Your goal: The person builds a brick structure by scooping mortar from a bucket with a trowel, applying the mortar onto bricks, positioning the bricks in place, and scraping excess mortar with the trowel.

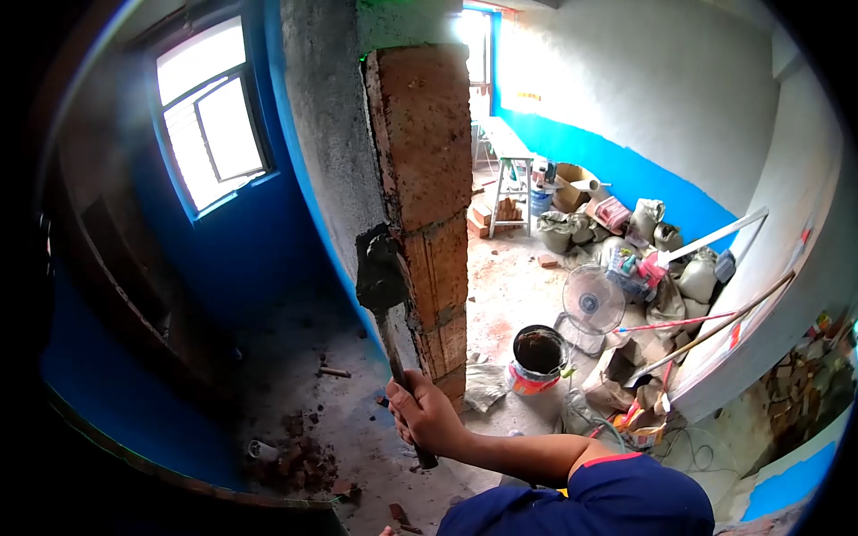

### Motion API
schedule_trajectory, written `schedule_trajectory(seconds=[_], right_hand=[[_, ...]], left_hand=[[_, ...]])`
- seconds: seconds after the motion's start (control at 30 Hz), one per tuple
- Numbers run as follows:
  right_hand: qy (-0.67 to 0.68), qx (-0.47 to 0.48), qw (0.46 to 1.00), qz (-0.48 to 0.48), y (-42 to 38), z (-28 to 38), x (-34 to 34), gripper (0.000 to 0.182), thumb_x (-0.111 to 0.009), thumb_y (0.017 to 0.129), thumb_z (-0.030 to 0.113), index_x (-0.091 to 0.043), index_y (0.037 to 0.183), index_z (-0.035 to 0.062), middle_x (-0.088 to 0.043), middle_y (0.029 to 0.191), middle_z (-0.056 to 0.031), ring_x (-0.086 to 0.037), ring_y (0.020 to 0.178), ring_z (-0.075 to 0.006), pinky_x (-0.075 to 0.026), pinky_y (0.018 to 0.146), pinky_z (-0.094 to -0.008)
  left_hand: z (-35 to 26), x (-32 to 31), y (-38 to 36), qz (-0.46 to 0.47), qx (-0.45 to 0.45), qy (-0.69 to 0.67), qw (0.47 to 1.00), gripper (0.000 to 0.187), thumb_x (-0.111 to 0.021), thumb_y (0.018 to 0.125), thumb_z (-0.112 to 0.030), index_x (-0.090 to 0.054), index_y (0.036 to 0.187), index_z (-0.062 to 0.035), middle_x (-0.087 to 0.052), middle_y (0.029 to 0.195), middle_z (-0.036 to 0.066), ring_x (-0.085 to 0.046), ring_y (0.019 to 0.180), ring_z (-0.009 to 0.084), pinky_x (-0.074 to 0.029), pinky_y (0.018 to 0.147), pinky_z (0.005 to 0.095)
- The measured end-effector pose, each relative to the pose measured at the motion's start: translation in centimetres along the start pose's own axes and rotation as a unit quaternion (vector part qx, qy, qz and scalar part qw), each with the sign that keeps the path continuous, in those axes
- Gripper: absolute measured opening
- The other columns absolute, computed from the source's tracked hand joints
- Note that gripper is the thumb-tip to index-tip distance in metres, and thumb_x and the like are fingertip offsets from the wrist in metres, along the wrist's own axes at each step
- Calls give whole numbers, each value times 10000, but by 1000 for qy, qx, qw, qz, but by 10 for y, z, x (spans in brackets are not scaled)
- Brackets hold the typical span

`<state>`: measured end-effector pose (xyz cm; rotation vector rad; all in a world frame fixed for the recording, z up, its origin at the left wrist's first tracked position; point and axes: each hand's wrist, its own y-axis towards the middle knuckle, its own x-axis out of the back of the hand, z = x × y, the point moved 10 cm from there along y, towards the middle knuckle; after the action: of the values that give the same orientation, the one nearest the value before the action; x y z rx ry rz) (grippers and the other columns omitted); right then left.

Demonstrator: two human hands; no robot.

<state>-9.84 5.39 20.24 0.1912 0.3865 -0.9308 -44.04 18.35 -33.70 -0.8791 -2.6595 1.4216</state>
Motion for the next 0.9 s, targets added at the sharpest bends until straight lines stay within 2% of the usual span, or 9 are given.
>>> schedule_trajectory(seconds=[0.07, 0.3, 0.43, 0.53, 0.6, 0.67, 0.73, 0.8, 0.9], right_hand=[[6, 0, 1000, 12, 2, -3, -1, 232, -472, 1020, 294, -431, 961, 73, -450, 677, 3, -441, 470, -67, -385, 443, -237], [-123, 71, 989, -38, 18, -2, 12, 244, -496, 1007, 303, -472, 997, 60, -475, 680, 3, -463, 532, -75, -386, 497, -262], [-126, 74, 988, -53, 20, -16, 25, 204, -494, 1011, 278, -438, 977, 85, -461, 692, 10, -435, 514, -65, -382, 469, -234], [-91, 47, 993, -60, 16, -38, 36, 240, -503, 1000, 299, -477, 977, 62, -454, 652, 11, -450, 547, -79, -390, 519, -263], [-66, 0, 996, -62, 10, -48, 45, 234, -518, 993, 292, -479, 960, 63, -456, 648, 17, -446, 539, -79, -384, 505, -263], [-97, -2, 994, -50, 8, -65, 58, 195, -521, 992, 269, -439, 974, 94, -456, 702, 14, -429, 512, -60, -370, 461, -229], [-153, 5, 987, -53, 4, -68, 72, 212, -525, 995, 278, -460, 963, 79, -474, 701, 14, -437, 525, -55, -362, 465, -225], [-222, 31, 973, -50, 0, -52, 77, 233, -522, 999, 289, -471, 969, 64, -479, 677, 15, -446, 527, -53, -367, 470, -225], [-163, -6, 986, -39, -5, -35, 76, 238, -523, 992, 283, -503, 964, 48, -494, 688, 5, -457, 543, -75, -384, 498, -248]], left_hand=[[-7, 9, -12, 7, -22, -14, 1000, 405, -661, 854, -497, -595, 771, -106, -514, 530, -2, -435, 386, 166, -285, 349, 327], [6, 12, -3, -64, 47, 68, 995, 363, -659, 865, -455, -588, 777, -109, -506, 539, 2, -437, 403, 167, -293, 366, 329], [7, 25, 3, -98, 67, 99, 988, 340, -658, 871, -431, -585, 780, -111, -502, 544, 5, -438, 413, 167, -297, 376, 330], [5, 34, 8, -119, 78, 113, 983, 323, -657, 875, -412, -582, 782, -113, -498, 548, 7, -439, 420, 167, -301, 384, 331], [3, 40, 11, -132, 85, 119, 980, 312, -656, 878, -400, -580, 784, -113, -496, 551, 8, -439, 425, 168, -303, 389, 331], [2, 46, 13, -143, 90, 123, 978, 300, -656, 881, -388, -578, 785, -114, -494, 553, 9, -440, 430, 168, -305, 394, 332], [0, 51, 16, -154, 95, 127, 975, 289, -655, 884, -376, -577, 787, -115, -492, 556, 10, -440, 435, 168, -307, 399, 332], [0, 54, 17, -163, 100, 129, 973, 279, -655, 888, -364, -575, 789, -116, -489, 559, 11, -441, 440, 168, -310, 404, 333], [2, 55, 17, -175, 110, 135, 969, 263, -654, 892, -346, -572, 791, -117, -486, 563, 13, -442, 447, 168, -313, 412, 333]])
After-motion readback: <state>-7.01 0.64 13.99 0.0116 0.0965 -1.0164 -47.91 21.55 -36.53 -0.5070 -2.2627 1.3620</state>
